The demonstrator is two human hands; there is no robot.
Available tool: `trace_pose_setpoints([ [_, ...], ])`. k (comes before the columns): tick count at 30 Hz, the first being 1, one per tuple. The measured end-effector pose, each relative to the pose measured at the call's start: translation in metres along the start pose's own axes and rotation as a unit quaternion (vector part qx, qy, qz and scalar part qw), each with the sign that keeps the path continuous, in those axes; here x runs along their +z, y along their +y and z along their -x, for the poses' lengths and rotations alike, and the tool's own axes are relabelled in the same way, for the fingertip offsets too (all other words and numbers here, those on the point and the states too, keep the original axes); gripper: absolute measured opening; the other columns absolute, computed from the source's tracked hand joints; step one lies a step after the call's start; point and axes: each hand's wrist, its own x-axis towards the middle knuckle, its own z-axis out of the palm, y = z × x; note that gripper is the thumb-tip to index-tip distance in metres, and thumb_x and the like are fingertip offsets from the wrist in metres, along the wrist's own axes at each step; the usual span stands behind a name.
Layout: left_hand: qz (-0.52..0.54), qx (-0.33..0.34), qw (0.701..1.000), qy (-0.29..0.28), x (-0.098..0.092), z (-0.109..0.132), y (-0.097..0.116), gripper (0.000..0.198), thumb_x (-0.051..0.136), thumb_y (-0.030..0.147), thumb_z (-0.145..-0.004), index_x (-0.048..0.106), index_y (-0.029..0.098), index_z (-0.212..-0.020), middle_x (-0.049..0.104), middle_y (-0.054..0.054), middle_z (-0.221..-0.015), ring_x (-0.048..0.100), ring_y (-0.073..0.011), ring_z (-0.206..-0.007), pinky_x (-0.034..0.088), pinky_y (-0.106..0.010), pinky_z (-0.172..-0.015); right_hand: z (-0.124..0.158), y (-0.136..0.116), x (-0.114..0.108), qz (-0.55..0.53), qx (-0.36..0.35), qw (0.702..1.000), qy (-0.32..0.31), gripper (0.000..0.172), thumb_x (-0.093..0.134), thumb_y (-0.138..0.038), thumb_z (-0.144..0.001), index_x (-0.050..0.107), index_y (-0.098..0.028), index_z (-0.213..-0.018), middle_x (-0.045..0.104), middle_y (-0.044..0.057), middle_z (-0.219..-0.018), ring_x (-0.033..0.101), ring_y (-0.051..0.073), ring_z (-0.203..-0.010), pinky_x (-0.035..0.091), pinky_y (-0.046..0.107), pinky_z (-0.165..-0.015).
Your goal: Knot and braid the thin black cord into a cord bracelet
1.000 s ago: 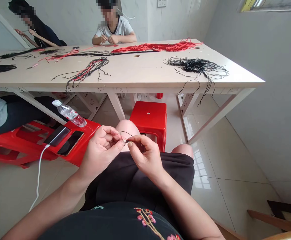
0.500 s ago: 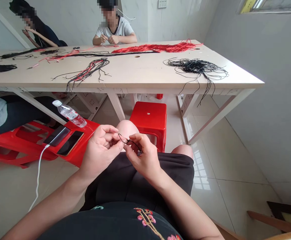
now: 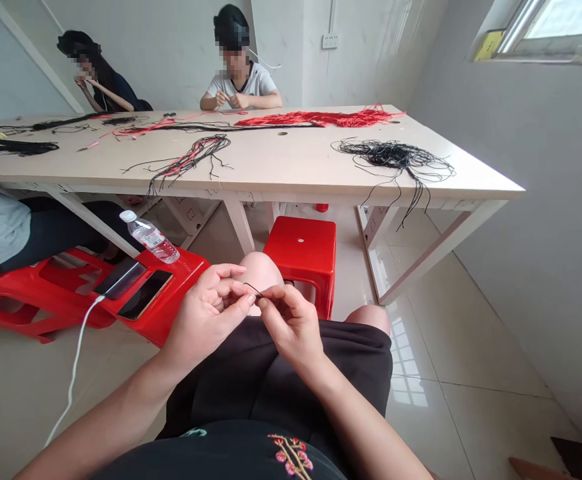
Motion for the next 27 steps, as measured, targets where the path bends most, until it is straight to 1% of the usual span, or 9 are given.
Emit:
trace_pose_setpoints([
  [3,0.001,-0.003,1.0,0.005,-0.002,0.002,0.0,0.024,0.059,0.022,-0.074,0.05,0.02,-0.095,0.064,0.0,-0.073,0.063,-0.0132,-0.069,0.051,-0.025,-0.069,0.0,-0.002,0.006,-0.061,0.036,0.997,-0.002,0.007,0.057,-0.027,-0.078,0.056,-0.021,-0.076,0.054,-0.003,-0.065,0.048,0.008,-0.05,0.04,0.019,-0.044],
  [7,0.013,-0.024,0.999,-0.019,-0.008,0.006,0.001,0.01,0.058,0.026,-0.075,0.056,0.018,-0.081,0.061,-0.002,-0.071,0.061,-0.0131,-0.067,0.05,-0.023,-0.063,0.003,-0.002,0.012,-0.084,0.031,0.996,-0.013,0.009,0.06,-0.028,-0.077,0.056,-0.021,-0.076,0.053,-0.002,-0.066,0.048,0.009,-0.052,0.038,0.019,-0.044],
  [11,0.071,-0.06,0.994,-0.05,-0.016,0.007,0.0,0.014,0.062,0.027,-0.072,0.057,0.017,-0.08,0.06,-0.002,-0.072,0.058,-0.0121,-0.066,0.048,-0.024,-0.062,0.006,0.003,0.016,-0.107,0.052,0.992,-0.045,0.015,0.059,-0.035,-0.077,0.055,-0.021,-0.077,0.051,-0.002,-0.061,0.046,0.01,-0.05,0.035,0.019,-0.041],
  [15,0.118,-0.107,0.984,-0.076,-0.024,0.006,-0.002,0.019,0.065,0.025,-0.068,0.056,0.016,-0.082,0.058,0.001,-0.07,0.055,-0.0094,-0.063,0.045,-0.021,-0.058,0.009,0.008,0.021,-0.157,0.122,0.977,-0.08,0.023,0.06,-0.041,-0.076,0.051,-0.02,-0.077,0.048,-0.005,-0.054,0.039,0.006,-0.043,0.027,0.017,-0.039],
  [17,0.132,-0.128,0.979,-0.089,-0.026,0.006,-0.003,0.02,0.065,0.023,-0.068,0.054,0.016,-0.083,0.057,0.001,-0.069,0.053,-0.0083,-0.061,0.043,-0.02,-0.057,0.01,0.009,0.023,-0.192,0.156,0.966,-0.081,0.025,0.063,-0.04,-0.074,0.05,-0.019,-0.076,0.048,-0.006,-0.054,0.036,0.004,-0.043,0.024,0.015,-0.04],
  [21,0.143,-0.125,0.979,-0.07,-0.025,0.006,-0.001,0.019,0.062,0.017,-0.068,0.049,0.016,-0.082,0.053,0.004,-0.063,0.048,-0.0059,-0.057,0.04,-0.019,-0.056,0.011,0.011,0.03,-0.306,0.184,0.93,-0.088,0.024,0.065,-0.037,-0.073,0.049,-0.02,-0.078,0.043,-0.008,-0.052,0.027,0.002,-0.042,0.019,0.014,-0.041],
  [24,0.139,-0.117,0.982,-0.057,-0.025,0.006,0.0,0.021,0.061,0.013,-0.066,0.046,0.016,-0.08,0.051,0.005,-0.061,0.044,-0.005,-0.055,0.037,-0.018,-0.056,0.009,0.018,0.031,-0.374,0.176,0.9,-0.137,0.018,0.062,-0.034,-0.075,0.05,-0.021,-0.079,0.037,-0.01,-0.05,0.023,0.002,-0.041,0.017,0.015,-0.042],
  [26,0.126,-0.101,0.986,-0.037,-0.03,0.004,-0.003,0.02,0.06,0.013,-0.066,0.045,0.016,-0.078,0.05,0.005,-0.061,0.043,-0.0047,-0.055,0.035,-0.017,-0.055,0.002,0.026,0.025,-0.382,0.172,0.889,-0.184,0.016,0.062,-0.031,-0.074,0.051,-0.021,-0.078,0.038,-0.009,-0.05,0.024,0.002,-0.042,0.018,0.015,-0.041],
  [27,0.114,-0.088,0.989,-0.019,-0.034,0.003,-0.006,0.019,0.06,0.014,-0.066,0.045,0.016,-0.076,0.05,0.005,-0.061,0.043,-0.0047,-0.055,0.035,-0.017,-0.054,-0.004,0.03,0.019,-0.364,0.172,0.889,-0.218,0.016,0.063,-0.03,-0.072,0.052,-0.02,-0.076,0.041,-0.008,-0.051,0.028,0.003,-0.042,0.021,0.015,-0.042],
])
